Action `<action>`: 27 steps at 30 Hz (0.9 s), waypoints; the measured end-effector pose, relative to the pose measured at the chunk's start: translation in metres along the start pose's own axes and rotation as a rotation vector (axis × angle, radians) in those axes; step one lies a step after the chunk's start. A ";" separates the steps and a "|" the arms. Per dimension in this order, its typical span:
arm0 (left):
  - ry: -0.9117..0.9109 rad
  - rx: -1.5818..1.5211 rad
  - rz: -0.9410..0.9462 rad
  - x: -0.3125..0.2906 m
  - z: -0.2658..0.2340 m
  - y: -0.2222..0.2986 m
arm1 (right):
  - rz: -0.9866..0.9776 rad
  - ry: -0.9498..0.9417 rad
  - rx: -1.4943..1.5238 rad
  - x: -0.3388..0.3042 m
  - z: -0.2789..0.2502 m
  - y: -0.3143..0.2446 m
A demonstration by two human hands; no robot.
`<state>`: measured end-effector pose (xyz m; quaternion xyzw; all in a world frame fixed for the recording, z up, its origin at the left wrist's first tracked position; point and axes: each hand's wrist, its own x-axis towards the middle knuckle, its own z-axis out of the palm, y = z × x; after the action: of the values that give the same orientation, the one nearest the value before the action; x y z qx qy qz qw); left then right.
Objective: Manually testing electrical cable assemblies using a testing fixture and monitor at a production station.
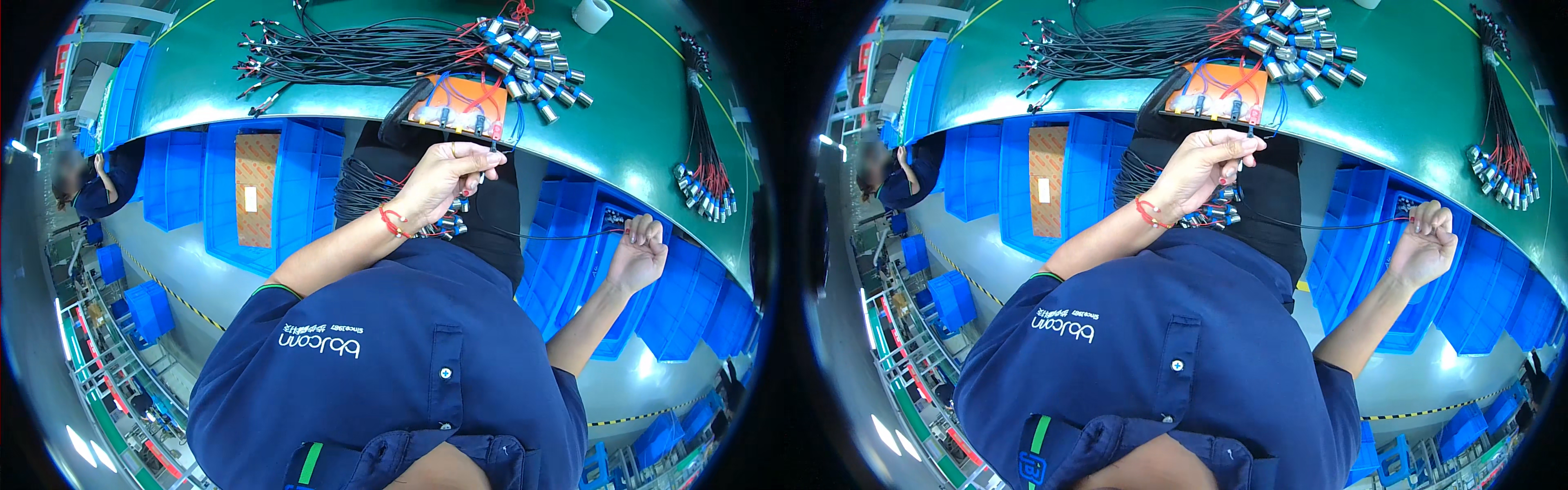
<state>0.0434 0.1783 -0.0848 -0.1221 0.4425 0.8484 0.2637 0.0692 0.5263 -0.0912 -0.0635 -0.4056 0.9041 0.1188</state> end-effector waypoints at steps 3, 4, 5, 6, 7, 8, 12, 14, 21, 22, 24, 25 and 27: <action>-0.001 -0.011 -0.019 0.001 -0.001 0.003 | 0.028 -0.002 0.008 0.001 0.006 0.004; 0.006 0.023 -0.006 0.001 -0.001 0.004 | 0.033 -0.015 0.004 0.002 0.007 0.005; 0.021 0.058 0.010 0.001 0.000 0.004 | 0.039 -0.035 0.003 0.002 0.009 0.006; 0.012 0.058 0.006 0.002 0.001 0.004 | 0.036 -0.027 -0.002 0.002 0.010 0.008; 0.045 0.081 0.057 0.003 0.002 0.003 | 0.040 -0.023 -0.004 0.001 0.012 0.008; 0.072 0.102 0.108 0.004 0.004 0.001 | 0.048 -0.030 -0.010 0.001 0.013 0.009; 0.108 0.088 0.139 0.006 0.009 -0.004 | 0.039 -0.006 -0.023 -0.004 0.017 0.013; 0.108 0.097 0.151 0.006 0.010 -0.006 | 0.014 0.016 -0.043 -0.005 0.019 0.015; -0.099 0.188 0.126 0.001 0.003 0.007 | -0.039 -0.081 -0.003 -0.005 0.030 0.014; -0.083 0.122 0.092 0.000 0.005 0.006 | -0.038 -0.088 0.005 -0.004 0.032 0.013; -0.067 0.098 0.109 0.001 0.008 0.004 | -0.041 -0.091 0.003 -0.002 0.035 0.012; -0.058 0.082 0.117 0.003 0.010 0.002 | -0.039 -0.091 0.010 -0.002 0.037 0.012; -0.033 0.108 0.148 0.005 0.014 -0.002 | -0.035 -0.043 0.004 -0.002 0.039 0.013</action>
<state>0.0410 0.1919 -0.0801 -0.0607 0.4909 0.8424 0.2138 0.0605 0.4894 -0.0746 -0.0365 -0.4073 0.9038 0.1261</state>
